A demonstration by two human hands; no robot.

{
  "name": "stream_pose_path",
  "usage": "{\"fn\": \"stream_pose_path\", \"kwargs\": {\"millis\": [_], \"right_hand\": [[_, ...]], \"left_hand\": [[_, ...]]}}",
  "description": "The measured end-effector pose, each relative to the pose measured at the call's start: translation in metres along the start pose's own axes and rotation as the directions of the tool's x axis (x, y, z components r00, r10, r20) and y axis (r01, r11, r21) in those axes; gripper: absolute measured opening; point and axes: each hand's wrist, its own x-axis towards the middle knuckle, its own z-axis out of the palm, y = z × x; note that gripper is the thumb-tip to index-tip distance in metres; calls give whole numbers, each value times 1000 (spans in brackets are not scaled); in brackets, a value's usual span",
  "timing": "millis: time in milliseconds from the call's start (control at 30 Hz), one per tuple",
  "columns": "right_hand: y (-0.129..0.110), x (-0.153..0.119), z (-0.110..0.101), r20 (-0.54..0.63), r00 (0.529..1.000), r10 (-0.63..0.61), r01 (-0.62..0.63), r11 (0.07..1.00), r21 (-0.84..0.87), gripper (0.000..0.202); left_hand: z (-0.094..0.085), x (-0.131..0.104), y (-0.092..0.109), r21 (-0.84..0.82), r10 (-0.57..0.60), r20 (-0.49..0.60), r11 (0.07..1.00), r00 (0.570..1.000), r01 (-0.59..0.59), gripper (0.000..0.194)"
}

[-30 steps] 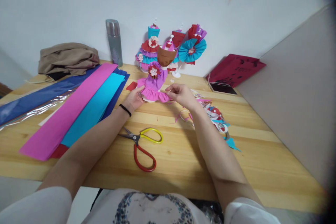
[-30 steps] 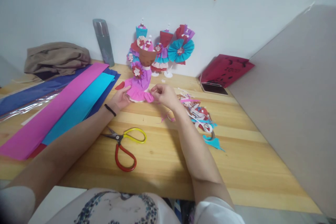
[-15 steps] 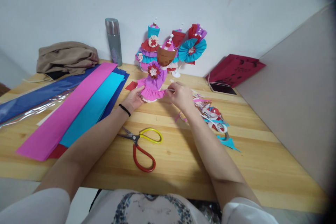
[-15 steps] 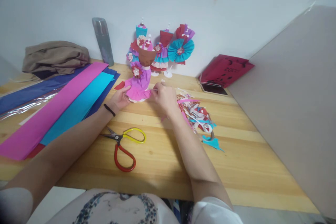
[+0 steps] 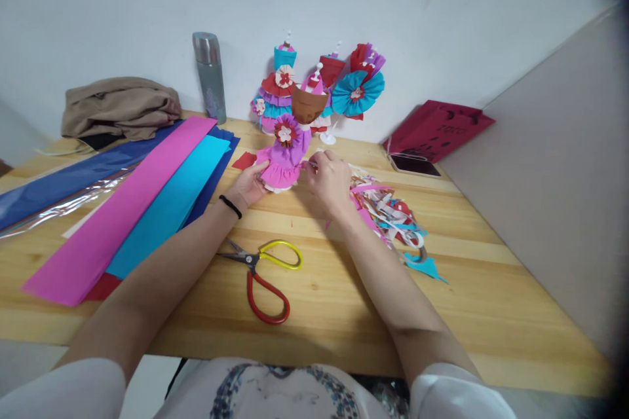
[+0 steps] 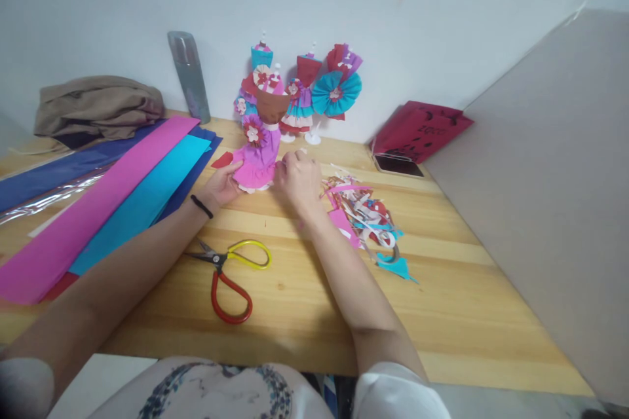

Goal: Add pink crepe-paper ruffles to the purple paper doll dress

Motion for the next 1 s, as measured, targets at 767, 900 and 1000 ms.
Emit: {"fn": "stream_pose_path", "kwargs": {"millis": [767,900,1000], "right_hand": [[11,3,5,-36,998,46,-41,990,133,25],[14,3,2,-38,997,61,-55,990,132,25],[13,3,-1,-32,998,56,-51,991,128,27]], "left_hand": [[16,-26,-4,101,43,192,993,980,-63,39],[21,-26,-4,145,89,184,983,979,-116,36],[21,-25,-3,152,97,159,981,982,-122,30]]}}
